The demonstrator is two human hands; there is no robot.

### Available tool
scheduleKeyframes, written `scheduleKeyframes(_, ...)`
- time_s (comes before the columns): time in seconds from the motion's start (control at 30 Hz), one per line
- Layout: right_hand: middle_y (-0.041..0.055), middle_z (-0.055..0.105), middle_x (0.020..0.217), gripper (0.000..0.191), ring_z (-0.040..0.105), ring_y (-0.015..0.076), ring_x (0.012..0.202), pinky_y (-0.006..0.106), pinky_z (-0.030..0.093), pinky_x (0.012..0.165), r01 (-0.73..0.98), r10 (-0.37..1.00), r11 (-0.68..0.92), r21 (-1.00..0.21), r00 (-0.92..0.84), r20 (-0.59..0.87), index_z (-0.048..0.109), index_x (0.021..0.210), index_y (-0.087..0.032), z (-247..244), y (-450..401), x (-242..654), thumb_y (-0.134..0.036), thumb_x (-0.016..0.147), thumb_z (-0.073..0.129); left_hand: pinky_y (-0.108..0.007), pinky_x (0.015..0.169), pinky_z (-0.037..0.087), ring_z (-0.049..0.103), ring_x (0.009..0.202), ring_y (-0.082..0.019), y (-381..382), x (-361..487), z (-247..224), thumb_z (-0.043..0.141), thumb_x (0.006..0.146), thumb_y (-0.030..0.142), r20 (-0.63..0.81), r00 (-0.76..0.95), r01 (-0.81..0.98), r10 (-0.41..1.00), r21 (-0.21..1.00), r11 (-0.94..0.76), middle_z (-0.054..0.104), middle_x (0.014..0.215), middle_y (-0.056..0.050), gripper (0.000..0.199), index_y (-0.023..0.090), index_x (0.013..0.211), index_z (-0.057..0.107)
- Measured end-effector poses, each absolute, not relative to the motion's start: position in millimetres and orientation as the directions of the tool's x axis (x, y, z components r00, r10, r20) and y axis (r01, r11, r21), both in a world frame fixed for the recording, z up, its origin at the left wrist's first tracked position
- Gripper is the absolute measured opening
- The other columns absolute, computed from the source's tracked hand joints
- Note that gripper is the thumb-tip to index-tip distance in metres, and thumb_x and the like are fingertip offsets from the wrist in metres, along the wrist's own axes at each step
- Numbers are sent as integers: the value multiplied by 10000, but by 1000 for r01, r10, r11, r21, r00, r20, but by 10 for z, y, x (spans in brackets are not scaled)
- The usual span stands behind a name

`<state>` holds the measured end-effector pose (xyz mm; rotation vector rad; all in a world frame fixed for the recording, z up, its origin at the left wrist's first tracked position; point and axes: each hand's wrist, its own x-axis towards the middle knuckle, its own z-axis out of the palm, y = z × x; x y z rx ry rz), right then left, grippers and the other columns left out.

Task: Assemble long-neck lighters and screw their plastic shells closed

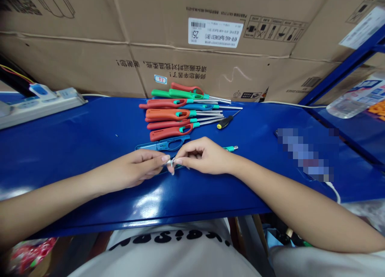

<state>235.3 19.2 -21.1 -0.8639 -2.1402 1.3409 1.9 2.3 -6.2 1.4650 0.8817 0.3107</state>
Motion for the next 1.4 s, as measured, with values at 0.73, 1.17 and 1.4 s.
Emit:
scheduleKeyframes(0.73, -35, 615, 650, 280, 453, 31, 404, 169, 329, 357, 188, 772, 105, -977, -634, -39, 682, 842, -130, -195, 297, 2397, -407, 865, 716, -144, 382, 405, 384, 515, -79, 55, 32, 14, 499, 962, 503, -332, 648, 360, 686, 927, 108, 413, 664, 49, 378, 157, 927, 646)
scheduleKeyframes(1.17, -31, 626, 653, 200, 465, 46, 492, 198, 376, 479, 176, 785, 162, -971, -619, 19, 701, 809, -135, -200, 262, 2368, -326, 861, 721, -155, 353, 362, 358, 454, -77, 20, 56, -18, 444, 987, 462, -325, 613, 390, 721, 917, 82, 383, 611, 65, 363, 153, 921, 622)
scheduleKeyframes(1.4, -7, 675, 690, 183, 580, 79, 596, 215, 470, 601, 151, 773, 150, -977, -635, 20, 715, 803, -135, -203, 230, 2357, -311, 838, 752, -147, 361, 293, 314, 455, -67, -2, 57, -7, 460, 986, 479, -320, 603, 365, 730, 925, 104, 384, 611, 63, 381, 154, 918, 647)
